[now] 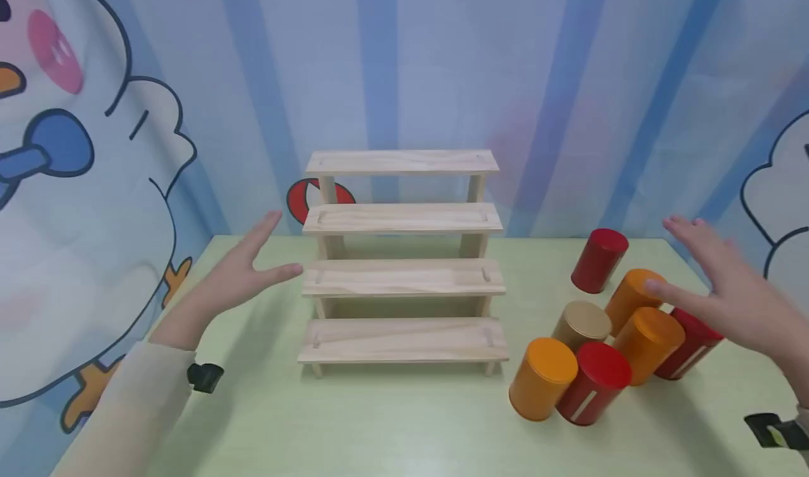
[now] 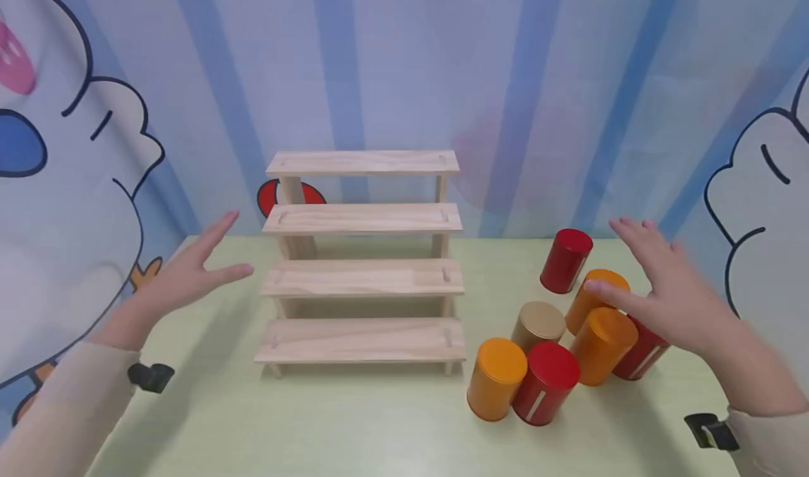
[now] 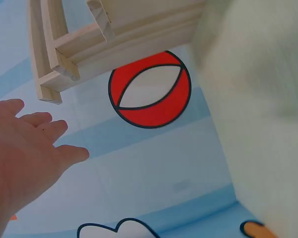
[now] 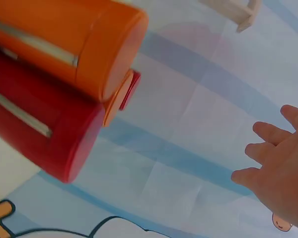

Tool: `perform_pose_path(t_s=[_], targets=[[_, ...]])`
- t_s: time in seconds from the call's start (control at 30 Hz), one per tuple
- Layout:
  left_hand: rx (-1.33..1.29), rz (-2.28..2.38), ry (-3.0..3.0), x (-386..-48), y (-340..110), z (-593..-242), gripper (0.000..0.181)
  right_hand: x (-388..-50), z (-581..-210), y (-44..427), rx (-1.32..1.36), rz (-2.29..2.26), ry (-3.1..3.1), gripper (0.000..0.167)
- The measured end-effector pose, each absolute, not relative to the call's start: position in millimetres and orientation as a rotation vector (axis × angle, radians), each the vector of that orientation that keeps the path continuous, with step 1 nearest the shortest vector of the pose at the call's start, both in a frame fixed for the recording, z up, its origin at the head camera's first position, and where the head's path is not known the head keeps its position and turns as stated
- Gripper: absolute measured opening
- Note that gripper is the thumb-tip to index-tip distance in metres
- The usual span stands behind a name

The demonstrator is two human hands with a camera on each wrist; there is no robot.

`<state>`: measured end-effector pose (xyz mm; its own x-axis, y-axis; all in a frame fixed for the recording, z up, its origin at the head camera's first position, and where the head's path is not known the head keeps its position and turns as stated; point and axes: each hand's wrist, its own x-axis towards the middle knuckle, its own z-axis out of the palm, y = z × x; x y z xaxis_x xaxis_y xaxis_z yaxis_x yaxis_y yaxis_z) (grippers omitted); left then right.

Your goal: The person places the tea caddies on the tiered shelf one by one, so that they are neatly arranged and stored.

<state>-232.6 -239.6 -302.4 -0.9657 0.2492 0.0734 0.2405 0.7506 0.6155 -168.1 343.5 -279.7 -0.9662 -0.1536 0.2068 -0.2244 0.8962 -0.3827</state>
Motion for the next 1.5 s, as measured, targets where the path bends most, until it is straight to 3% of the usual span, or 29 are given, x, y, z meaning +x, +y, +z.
perform_pose_path(t_s=[0.7,1.17,1.5], targets=[[0.384,1.394,2.780,-245,-221,-355,0.097,-97,-347,318,0.026,0.962,-2.873,0.094],[0.508,1.548,2.633,-250,-221,-380,0.093,-96,-376,301,-0.231,1.374,-2.964,0.113],[0.513,1.645,2.561,-253,-220,-394,0.088,-101,-380,294,-0.331,1.449,-2.988,0.108]])
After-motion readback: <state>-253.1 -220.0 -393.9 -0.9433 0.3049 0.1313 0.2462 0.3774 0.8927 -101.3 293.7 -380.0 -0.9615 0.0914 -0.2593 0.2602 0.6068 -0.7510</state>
